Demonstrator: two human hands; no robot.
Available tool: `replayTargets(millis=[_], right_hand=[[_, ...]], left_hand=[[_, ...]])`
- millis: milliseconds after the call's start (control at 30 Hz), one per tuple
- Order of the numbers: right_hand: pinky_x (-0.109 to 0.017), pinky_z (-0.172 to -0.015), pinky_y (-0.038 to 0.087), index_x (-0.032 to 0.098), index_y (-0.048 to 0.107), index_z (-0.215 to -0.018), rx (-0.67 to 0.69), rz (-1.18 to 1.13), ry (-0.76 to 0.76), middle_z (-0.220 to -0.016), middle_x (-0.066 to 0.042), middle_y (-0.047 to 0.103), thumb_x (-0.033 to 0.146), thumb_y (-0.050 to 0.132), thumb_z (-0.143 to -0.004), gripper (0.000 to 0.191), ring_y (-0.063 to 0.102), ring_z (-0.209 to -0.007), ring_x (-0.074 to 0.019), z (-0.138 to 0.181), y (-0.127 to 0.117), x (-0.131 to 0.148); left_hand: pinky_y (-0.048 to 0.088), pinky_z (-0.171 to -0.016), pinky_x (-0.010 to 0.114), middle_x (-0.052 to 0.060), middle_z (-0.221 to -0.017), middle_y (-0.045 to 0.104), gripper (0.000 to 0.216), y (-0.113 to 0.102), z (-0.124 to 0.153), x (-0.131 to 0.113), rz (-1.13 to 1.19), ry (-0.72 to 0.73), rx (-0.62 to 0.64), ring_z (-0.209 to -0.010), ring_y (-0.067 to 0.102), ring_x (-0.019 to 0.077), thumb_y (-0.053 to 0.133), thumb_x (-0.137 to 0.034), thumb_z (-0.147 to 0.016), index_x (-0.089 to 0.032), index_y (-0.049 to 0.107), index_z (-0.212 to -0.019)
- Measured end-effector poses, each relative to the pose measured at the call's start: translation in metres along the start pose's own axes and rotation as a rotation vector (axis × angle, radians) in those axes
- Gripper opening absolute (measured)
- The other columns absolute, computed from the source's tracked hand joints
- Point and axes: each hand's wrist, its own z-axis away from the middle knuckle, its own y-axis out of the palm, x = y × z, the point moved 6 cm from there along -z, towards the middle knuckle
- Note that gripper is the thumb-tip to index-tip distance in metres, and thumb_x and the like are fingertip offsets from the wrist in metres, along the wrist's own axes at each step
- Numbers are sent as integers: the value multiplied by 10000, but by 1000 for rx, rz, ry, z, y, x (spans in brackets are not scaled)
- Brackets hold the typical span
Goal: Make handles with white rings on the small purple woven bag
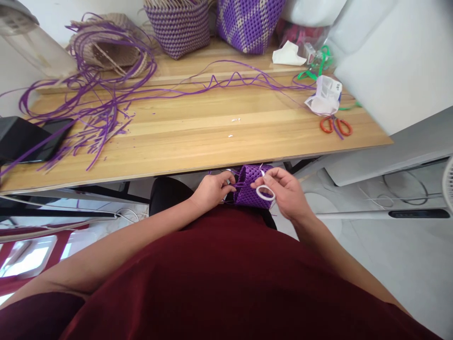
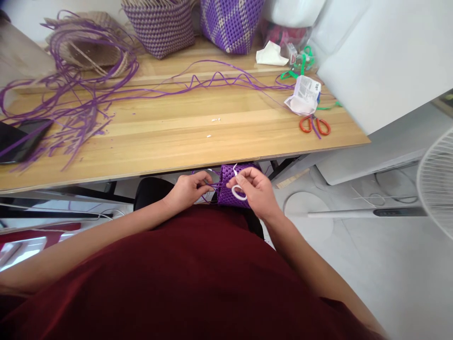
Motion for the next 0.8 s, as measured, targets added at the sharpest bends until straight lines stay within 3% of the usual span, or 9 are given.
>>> replayTargets(millis=[167,300,433,533,800], right_hand=[[-298,-589,488,239,592,-828,-123,272,-279,-869,-42,726,437,698,-830,225,622,-663,-157,-30,-26,65],[-327,-626,499,233,585,-834,-213,429,-381,-835,-40,712,352,651,-840,137,635,-680,-179,-65,-43,85],[-380,-719,498,235,586,-759,-356,812,-468,-762,-39,690,258,644,-809,80,634,-697,-211,-98,-55,97],[-409,-800,485,241,587,-730,-386,1023,-498,-791,-47,695,233,647,-795,89,643,-770,-237,-122,-54,97],[-398,-813,467,230,597,-803,-398,1083,-476,-801,-44,687,231,679,-772,88,624,-794,-232,-149,-48,80]], left_hand=[[410,-651,227,-30,-748,682,74,-1,0,2,-38,29,-15,-652,588,115,659,-259,-848,-207,606,-860],[408,-665,235,-26,-748,685,60,1,0,2,-98,57,30,-652,584,120,641,-268,-871,-210,624,-866],[426,-678,238,-20,-764,695,55,-1,1,1,-116,52,32,-688,619,135,646,-265,-870,-213,628,-879],[447,-683,241,-24,-769,704,87,-2,1,2,-99,36,13,-699,644,142,659,-281,-864,-217,618,-905],[467,-729,267,-4,-824,739,132,-2,2,6,-134,11,4,-777,689,174,678,-276,-861,-211,629,-965]])
